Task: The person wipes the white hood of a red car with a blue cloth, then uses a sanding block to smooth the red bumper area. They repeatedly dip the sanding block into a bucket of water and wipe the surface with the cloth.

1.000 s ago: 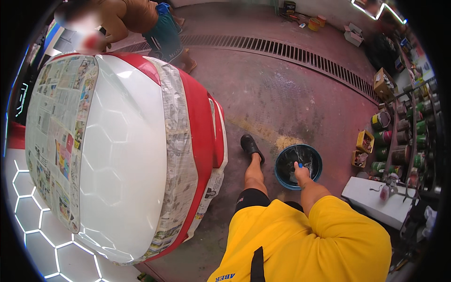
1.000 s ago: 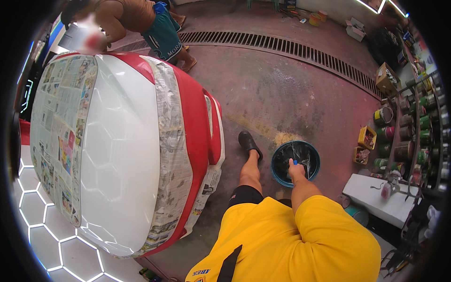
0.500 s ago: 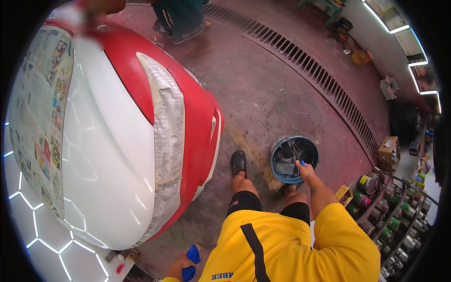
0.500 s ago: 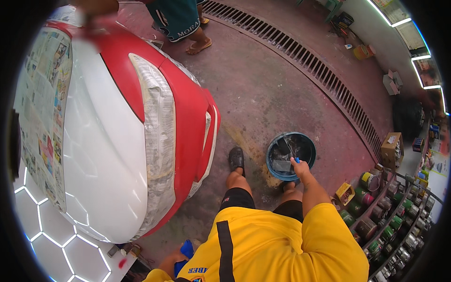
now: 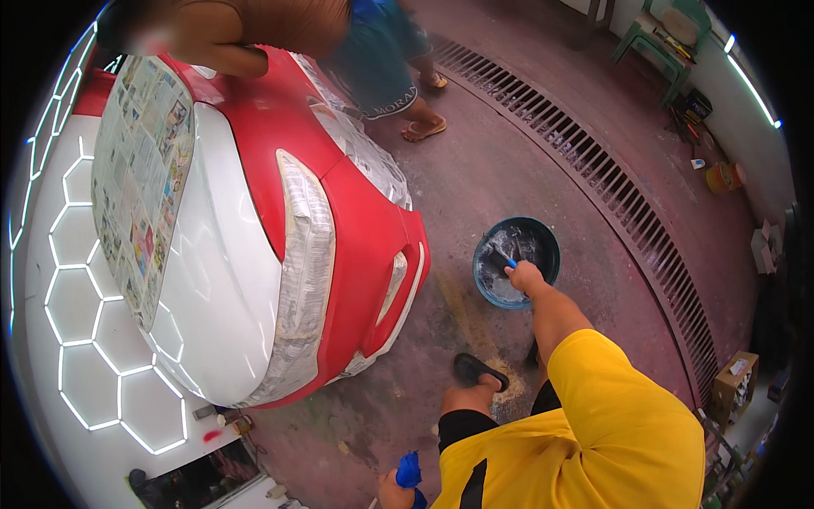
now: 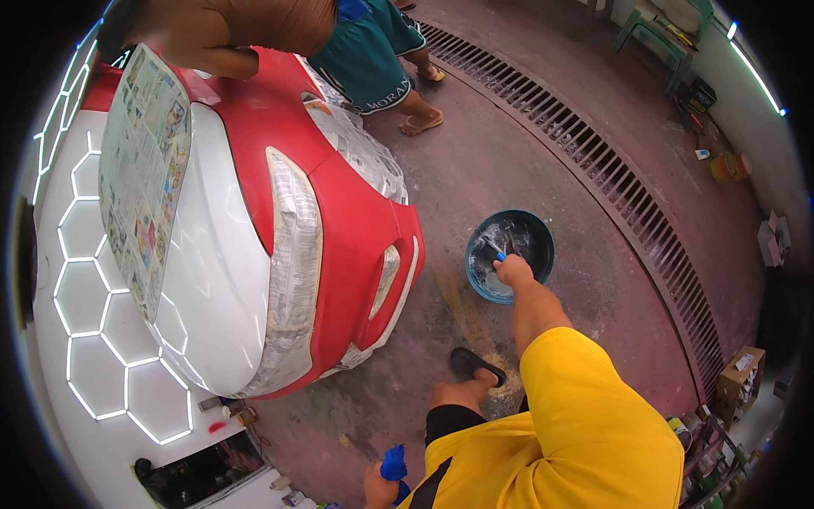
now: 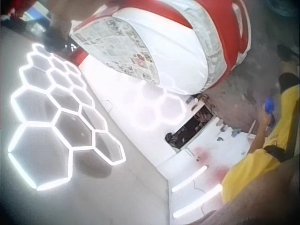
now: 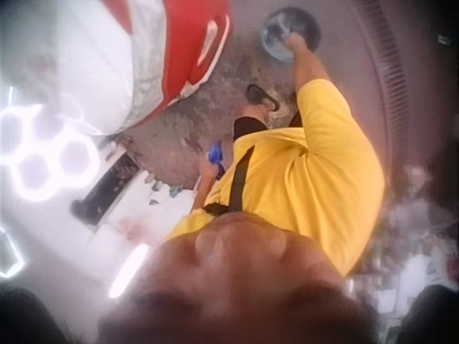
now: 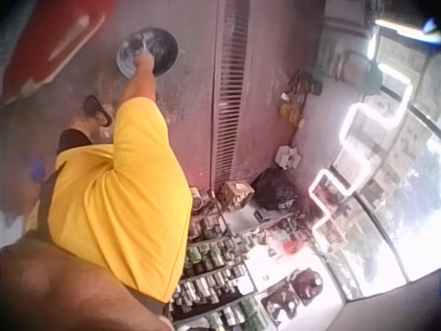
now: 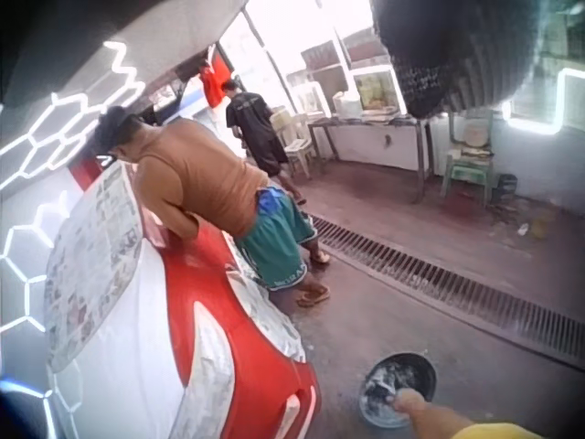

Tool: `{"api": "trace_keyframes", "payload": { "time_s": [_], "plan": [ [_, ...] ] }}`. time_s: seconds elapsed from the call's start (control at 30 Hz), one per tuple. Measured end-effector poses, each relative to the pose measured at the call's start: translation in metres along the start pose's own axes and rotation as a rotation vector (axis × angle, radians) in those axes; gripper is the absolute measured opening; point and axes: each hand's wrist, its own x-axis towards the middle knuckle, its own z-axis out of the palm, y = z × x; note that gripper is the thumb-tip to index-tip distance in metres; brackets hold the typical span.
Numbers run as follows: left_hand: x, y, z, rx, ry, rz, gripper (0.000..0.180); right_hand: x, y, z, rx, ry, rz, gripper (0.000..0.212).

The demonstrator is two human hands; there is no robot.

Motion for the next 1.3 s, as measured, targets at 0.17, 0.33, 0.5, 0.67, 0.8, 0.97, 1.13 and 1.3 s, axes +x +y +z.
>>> {"api": "trace_keyframes", "payload": {
  "time_s": [0.17,0.33,0.5,0.67,0.8,0.97,1.13,1.3],
  "plan": [
    [0.007,0.040,0.047,0.084,0.147,0.031,0.062,0.062,0.005,-0.023,0.004,-0.112,0.015,0.053],
    [0.038,0.029,0.113,-0.096,0.339,0.224,0.062,0.064,0.051,-0.097,-0.134,0.213,-0.310,0.043],
    [0.086,0.069,0.147,0.030,0.035,0.518,0.085,0.120,0.065,-0.076,-0.475,0.490,-0.629,0.039],
    [0.162,0.089,0.254,0.059,0.864,0.513,0.035,0.214,0.141,-0.075,-0.004,0.195,-0.541,0.056],
    [0.218,0.080,0.285,0.172,0.997,0.597,0.040,0.226,0.158,-0.069,-0.067,0.346,-0.683,0.054],
    [0.256,0.057,0.301,0.107,0.926,0.538,0.060,0.125,0.071,-0.032,-0.739,0.963,-1.241,0.035],
    [0.302,0.044,0.288,-0.066,0.859,0.721,0.068,0.115,0.112,0.030,-1.058,0.062,-1.159,0.067],
    [0.322,0.052,0.268,-0.114,0.694,0.843,0.063,0.132,0.117,0.046,-1.154,0.118,-0.830,0.064]
  ]
}}
